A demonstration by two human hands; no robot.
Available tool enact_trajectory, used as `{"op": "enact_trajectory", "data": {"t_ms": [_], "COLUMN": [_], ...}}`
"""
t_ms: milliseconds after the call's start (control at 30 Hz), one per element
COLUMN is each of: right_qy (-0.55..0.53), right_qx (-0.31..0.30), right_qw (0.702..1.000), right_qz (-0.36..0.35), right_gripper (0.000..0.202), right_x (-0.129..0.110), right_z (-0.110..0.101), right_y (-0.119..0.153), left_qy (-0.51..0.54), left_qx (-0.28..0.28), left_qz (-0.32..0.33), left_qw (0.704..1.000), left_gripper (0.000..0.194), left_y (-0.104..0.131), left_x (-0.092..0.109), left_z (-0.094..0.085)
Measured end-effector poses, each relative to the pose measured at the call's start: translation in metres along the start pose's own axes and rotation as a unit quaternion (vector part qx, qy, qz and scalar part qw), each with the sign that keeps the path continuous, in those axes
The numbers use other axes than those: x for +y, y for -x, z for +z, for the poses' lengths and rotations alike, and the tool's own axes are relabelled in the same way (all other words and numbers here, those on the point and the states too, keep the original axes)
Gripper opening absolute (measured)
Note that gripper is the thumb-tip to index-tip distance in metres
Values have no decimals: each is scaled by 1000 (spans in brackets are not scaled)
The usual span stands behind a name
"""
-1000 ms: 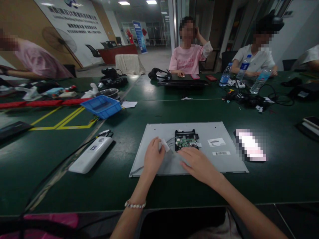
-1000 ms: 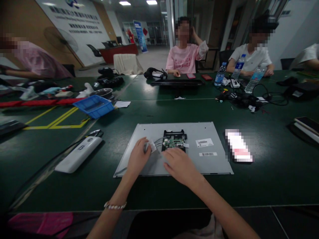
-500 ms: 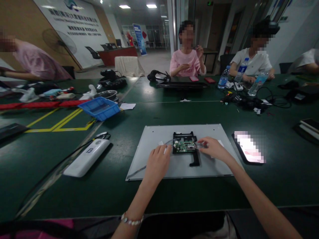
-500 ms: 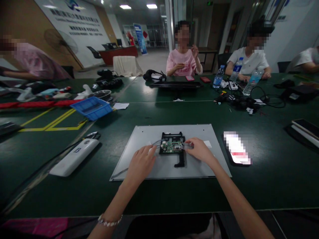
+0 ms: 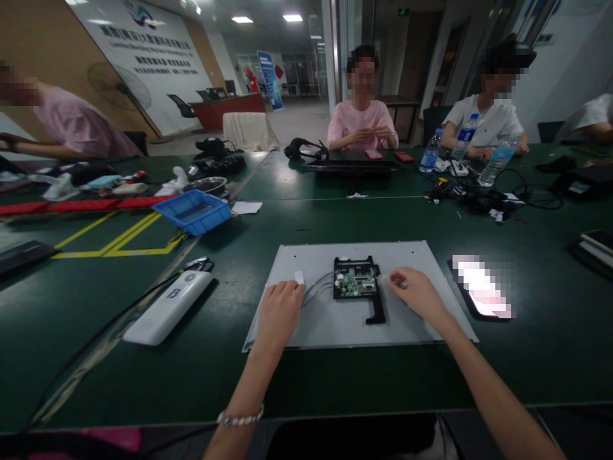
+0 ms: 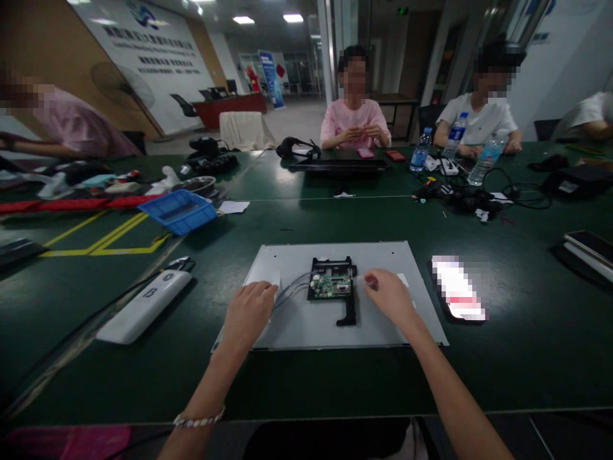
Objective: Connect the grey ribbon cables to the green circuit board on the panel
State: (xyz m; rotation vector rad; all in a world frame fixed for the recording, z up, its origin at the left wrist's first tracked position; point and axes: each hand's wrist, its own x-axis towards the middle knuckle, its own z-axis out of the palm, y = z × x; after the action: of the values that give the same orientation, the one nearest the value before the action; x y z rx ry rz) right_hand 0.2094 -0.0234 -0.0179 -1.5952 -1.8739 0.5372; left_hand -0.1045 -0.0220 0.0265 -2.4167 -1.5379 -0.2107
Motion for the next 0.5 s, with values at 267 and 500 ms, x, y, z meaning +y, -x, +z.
{"op": "enact_trajectory", "data": {"t_ms": [267, 500], "right_qy": [203, 181], "right_qx": [33, 9], "right_qw": [975, 981], "right_qz": [-82, -72], "right_gripper": [24, 32], "right_x": [-2, 15], "right_z": [-21, -10], "right_y": [11, 26], "left_qy": [77, 90], "left_qx": [-9, 4], "left_qz": [-20, -22], "left_qw": [997, 996], "left_gripper": [23, 36], "left_y": [7, -10], "left_x": [-18, -9], "left_z": [18, 2]}}
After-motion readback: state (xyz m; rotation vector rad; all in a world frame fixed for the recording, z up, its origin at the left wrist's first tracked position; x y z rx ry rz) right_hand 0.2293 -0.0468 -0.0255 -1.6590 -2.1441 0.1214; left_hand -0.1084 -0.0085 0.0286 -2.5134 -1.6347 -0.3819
